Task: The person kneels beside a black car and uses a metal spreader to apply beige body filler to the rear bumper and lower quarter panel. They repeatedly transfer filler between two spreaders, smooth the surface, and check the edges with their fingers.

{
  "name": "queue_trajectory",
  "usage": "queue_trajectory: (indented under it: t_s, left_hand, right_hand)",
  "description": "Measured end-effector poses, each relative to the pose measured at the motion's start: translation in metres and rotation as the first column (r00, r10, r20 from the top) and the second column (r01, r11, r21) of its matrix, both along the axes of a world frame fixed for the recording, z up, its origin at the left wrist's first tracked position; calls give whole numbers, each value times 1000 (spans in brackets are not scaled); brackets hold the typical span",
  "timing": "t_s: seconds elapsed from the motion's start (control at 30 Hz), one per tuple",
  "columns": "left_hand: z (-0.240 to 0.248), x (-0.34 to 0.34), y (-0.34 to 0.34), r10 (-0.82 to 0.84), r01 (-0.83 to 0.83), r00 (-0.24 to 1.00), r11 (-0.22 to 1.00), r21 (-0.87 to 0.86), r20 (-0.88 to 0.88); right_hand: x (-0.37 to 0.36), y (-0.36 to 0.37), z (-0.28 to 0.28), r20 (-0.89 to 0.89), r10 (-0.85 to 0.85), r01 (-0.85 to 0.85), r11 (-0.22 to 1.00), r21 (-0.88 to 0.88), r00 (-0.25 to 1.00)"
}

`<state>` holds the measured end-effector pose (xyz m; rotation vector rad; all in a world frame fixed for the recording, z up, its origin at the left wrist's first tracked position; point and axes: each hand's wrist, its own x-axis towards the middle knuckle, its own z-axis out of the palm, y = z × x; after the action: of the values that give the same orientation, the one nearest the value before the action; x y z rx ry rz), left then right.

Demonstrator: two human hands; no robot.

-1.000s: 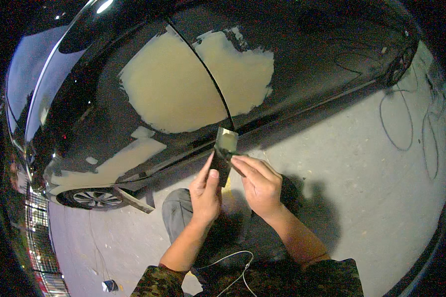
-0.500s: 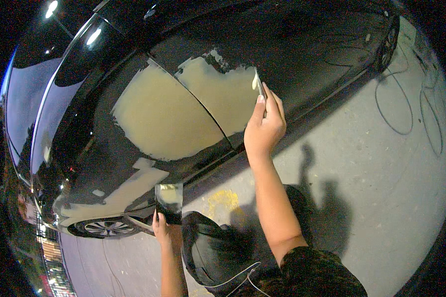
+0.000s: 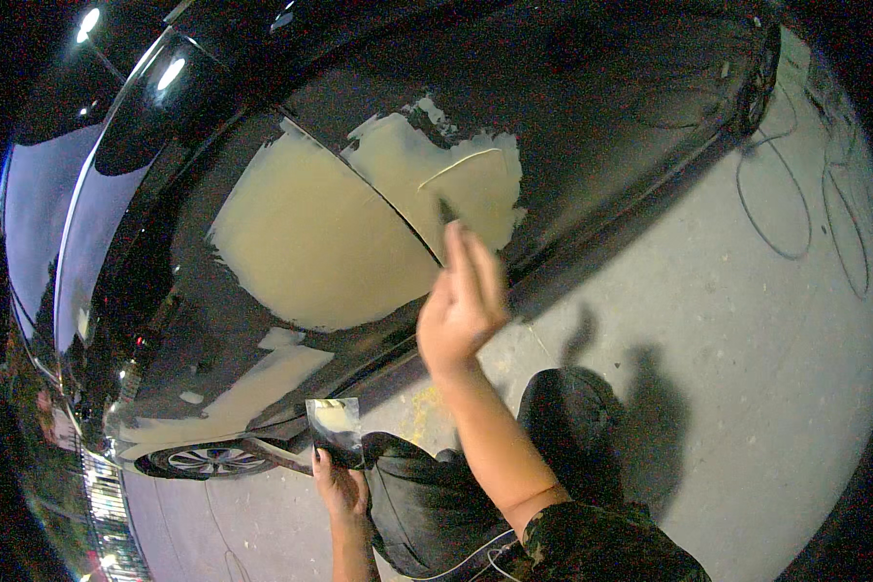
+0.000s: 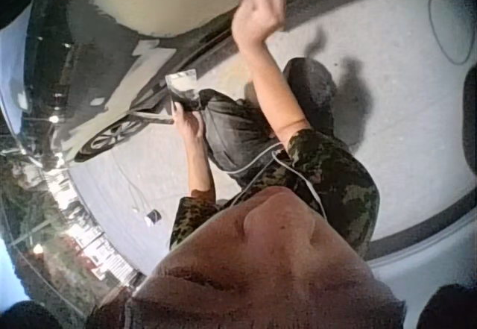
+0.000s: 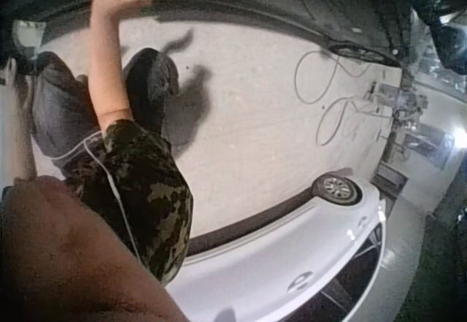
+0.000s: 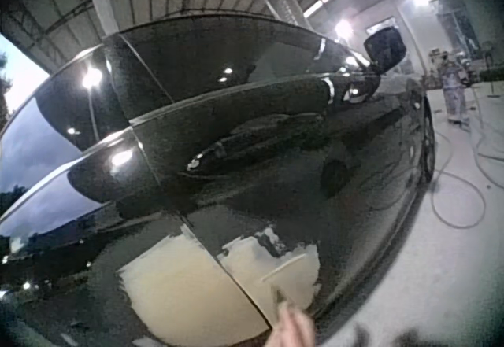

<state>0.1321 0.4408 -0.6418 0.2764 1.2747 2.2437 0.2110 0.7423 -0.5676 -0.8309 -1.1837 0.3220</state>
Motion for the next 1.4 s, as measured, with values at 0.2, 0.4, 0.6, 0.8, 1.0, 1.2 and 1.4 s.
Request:
queue_trajectory:
  t_s: [0.2,0.4,0.6,0.8,1.0,1.2,1.4]
  left_hand:
    - [-2,-3,-4,-27,27,1000,1000,-15,-10]
    - [-2,-3,1,-11,11,1000,1000,-2,-12]
    - [0,-3,6,-47,48,999,998,50,-9]
    - [0,-2,3,-42,42,999,999,22,-33]
    - [0,-1,0,-13,13,1000,1000,2,-22]
    - [-2,-1,0,-34,33,997,999,-27,-62]
    - [-8,-3,0,-11,8,997,999,-31,-79]
  right_hand:
    - [1,52,27,-129,-71,60,995,-84,989]
    - [-48,6,22,82,-57,49,994,92,995]
    - [-19,-7,7,37,43,-48,984,170,998]
    - [11,53,11,-111,-56,43,992,-119,992]
    - [-39,13,-5,32,1,-3,997,73,999]
    - [-60,-17,-36,121,7,-19,995,102,993]
    - [-5,-2,-41,-80,28,-24,999,47,996]
